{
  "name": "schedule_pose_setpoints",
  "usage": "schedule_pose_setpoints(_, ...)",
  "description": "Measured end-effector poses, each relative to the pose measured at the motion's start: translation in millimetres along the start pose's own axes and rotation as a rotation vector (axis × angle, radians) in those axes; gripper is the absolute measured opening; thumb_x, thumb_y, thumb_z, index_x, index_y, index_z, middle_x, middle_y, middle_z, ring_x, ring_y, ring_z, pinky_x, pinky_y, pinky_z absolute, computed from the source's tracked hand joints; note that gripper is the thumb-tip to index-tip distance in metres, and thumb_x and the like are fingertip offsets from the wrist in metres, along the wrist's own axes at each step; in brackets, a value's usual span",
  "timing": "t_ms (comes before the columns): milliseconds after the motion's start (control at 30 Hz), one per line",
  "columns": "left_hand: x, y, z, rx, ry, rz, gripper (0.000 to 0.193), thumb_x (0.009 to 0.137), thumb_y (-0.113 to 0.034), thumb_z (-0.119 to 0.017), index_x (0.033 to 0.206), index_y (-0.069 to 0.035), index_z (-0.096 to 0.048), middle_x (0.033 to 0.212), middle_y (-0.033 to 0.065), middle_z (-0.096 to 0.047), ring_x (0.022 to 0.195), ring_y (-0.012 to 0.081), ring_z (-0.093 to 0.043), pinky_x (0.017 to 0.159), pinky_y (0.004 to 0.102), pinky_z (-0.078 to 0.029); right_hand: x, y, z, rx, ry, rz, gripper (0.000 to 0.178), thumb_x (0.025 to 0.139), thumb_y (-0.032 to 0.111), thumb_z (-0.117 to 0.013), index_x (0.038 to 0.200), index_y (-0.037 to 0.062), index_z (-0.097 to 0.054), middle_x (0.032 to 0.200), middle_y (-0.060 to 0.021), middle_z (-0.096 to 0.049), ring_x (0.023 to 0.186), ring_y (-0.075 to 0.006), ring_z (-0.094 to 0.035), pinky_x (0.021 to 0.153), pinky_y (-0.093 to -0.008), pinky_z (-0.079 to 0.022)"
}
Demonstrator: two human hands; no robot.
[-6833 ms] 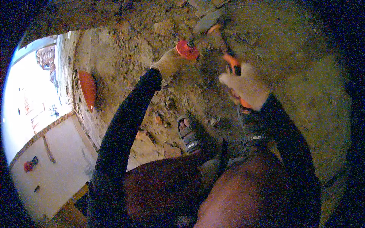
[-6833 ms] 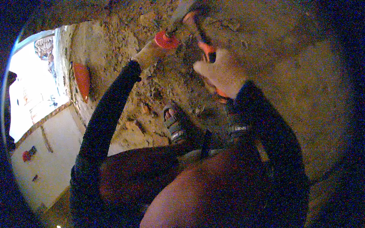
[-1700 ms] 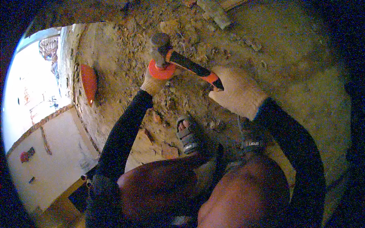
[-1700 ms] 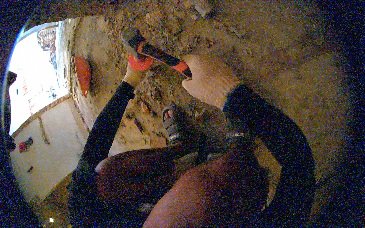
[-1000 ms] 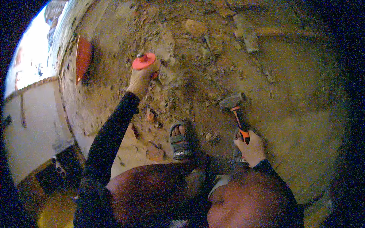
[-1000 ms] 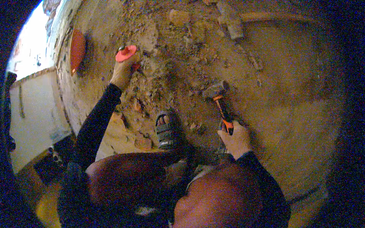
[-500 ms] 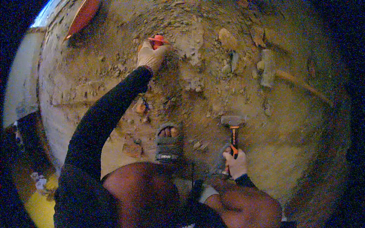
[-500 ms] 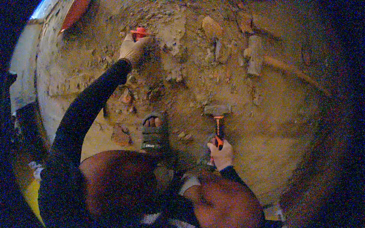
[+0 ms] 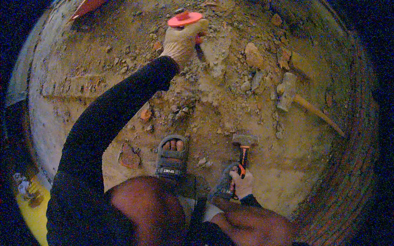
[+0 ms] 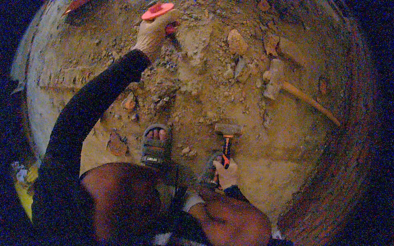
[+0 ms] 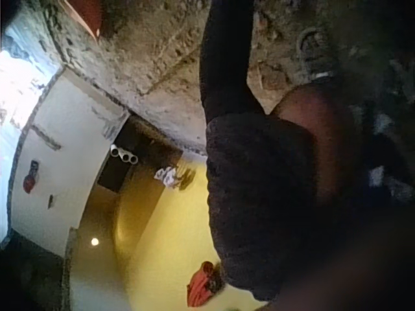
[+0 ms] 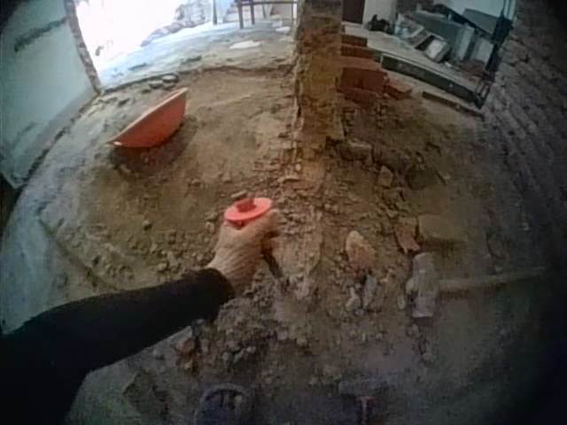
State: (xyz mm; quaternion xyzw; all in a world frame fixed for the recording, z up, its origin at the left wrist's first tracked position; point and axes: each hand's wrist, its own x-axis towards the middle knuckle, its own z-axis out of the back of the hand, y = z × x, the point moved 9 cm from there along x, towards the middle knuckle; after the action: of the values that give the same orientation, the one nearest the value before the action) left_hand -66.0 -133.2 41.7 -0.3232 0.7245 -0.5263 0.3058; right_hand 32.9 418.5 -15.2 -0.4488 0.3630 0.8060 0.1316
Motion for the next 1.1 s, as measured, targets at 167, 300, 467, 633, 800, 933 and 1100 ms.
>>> schedule_pose_setpoints(167, -20.6, -1.9, -46.1, 0.079, 0.3, -0.011, 0.038, 0.089, -0.022, -0.08, 0.121, -0.006, -0.068, 0.102, 0.0022, -0.073, 0.086, 0.0113, -0.068, 0.073, 0.0288, -0.056, 5.8, -12.6, -5.8, 0.095, 0.035, -0.074, 0.019, 0.084, 0.016, -0.079, 0.095, 0.0092, -0.064, 0.067, 0.0003, -0.06, 0.049, -0.0134, -0.056, 0.044, -0.0324, -0.047)
schedule_pose_setpoints(300, -51.4, -4.3, -45.7, 0.4, 0.324, -0.238, 0.044, 0.088, -0.019, -0.079, 0.127, -0.006, -0.065, 0.113, 0.0031, -0.073, 0.101, 0.0138, -0.069, 0.091, 0.032, -0.055, 13.5, -4.7, -7.6, 0.056, 0.014, 0.05, 0.018, 0.085, 0.014, -0.077, 0.095, 0.0095, -0.063, 0.067, 0.0004, -0.059, 0.047, -0.0134, -0.055, 0.041, -0.0319, -0.046)
schedule_pose_setpoints(467, -49.7, 4.0, -24.7, 0.421, 0.365, -0.158, 0.05, 0.086, -0.02, -0.08, 0.129, -0.004, -0.062, 0.124, 0.0061, -0.071, 0.113, 0.0167, -0.067, 0.1, 0.0326, -0.052, 13.9, -0.8, -9.9, 0.065, 0.062, -0.014, 0.018, 0.087, 0.014, -0.076, 0.097, 0.0094, -0.062, 0.068, 0.0, -0.059, 0.046, -0.013, -0.055, 0.04, -0.0317, -0.045)
schedule_pose_setpoints(633, -41.2, 7.4, -11.4, 0.555, 0.393, -0.158, 0.05, 0.087, -0.021, -0.081, 0.13, -0.003, -0.062, 0.124, 0.0051, -0.071, 0.111, 0.0143, -0.066, 0.1, 0.0329, -0.052, 7.3, 10.6, -9.7, -0.027, 0.07, -0.04, 0.02, 0.088, 0.014, -0.075, 0.1, 0.0071, -0.06, 0.063, -0.0007, -0.055, 0.043, -0.0134, -0.052, 0.038, -0.0318, -0.046)
schedule_pose_setpoints(800, -45.4, 16.3, -25.7, 0.448, 0.572, -0.122, 0.041, 0.092, -0.021, -0.074, 0.128, -0.005, -0.063, 0.119, 0.0042, -0.071, 0.105, 0.0122, -0.065, 0.096, 0.0327, -0.052, 7.3, 17.3, -11.7, 0.0, 0.076, -0.008, 0.018, 0.088, 0.016, -0.075, 0.097, 0.0072, -0.061, 0.062, -0.0013, -0.058, 0.044, -0.0133, -0.054, 0.04, -0.0313, -0.045)
schedule_pose_setpoints(933, -37.3, 37.1, -24.6, 0.611, 0.651, 0.036, 0.033, 0.094, -0.018, -0.068, 0.124, -0.005, -0.064, 0.107, 0.0009, -0.069, 0.089, 0.0099, -0.061, 0.081, 0.0309, -0.053, 6.7, 12.6, -13.9, 0.052, 0.1, -0.002, 0.017, 0.089, 0.016, -0.075, 0.095, 0.0068, -0.062, 0.063, -0.0019, -0.059, 0.044, -0.0131, -0.054, 0.04, -0.0307, -0.046)
schedule_pose_setpoints(1100, -31.8, 44.5, -24.5, 0.313, 0.458, 0.109, 0.027, 0.094, -0.017, -0.068, 0.118, -0.005, -0.066, 0.1, -0.0008, -0.067, 0.083, 0.008, -0.058, 0.072, 0.0292, -0.051, 6.2, -9.4, -18.5, -0.009, 0.057, -0.029, 0.02, 0.087, 0.017, -0.076, 0.097, 0.008, -0.062, 0.064, -0.0011, -0.058, 0.046, -0.0125, -0.055, 0.039, -0.0307, -0.047)
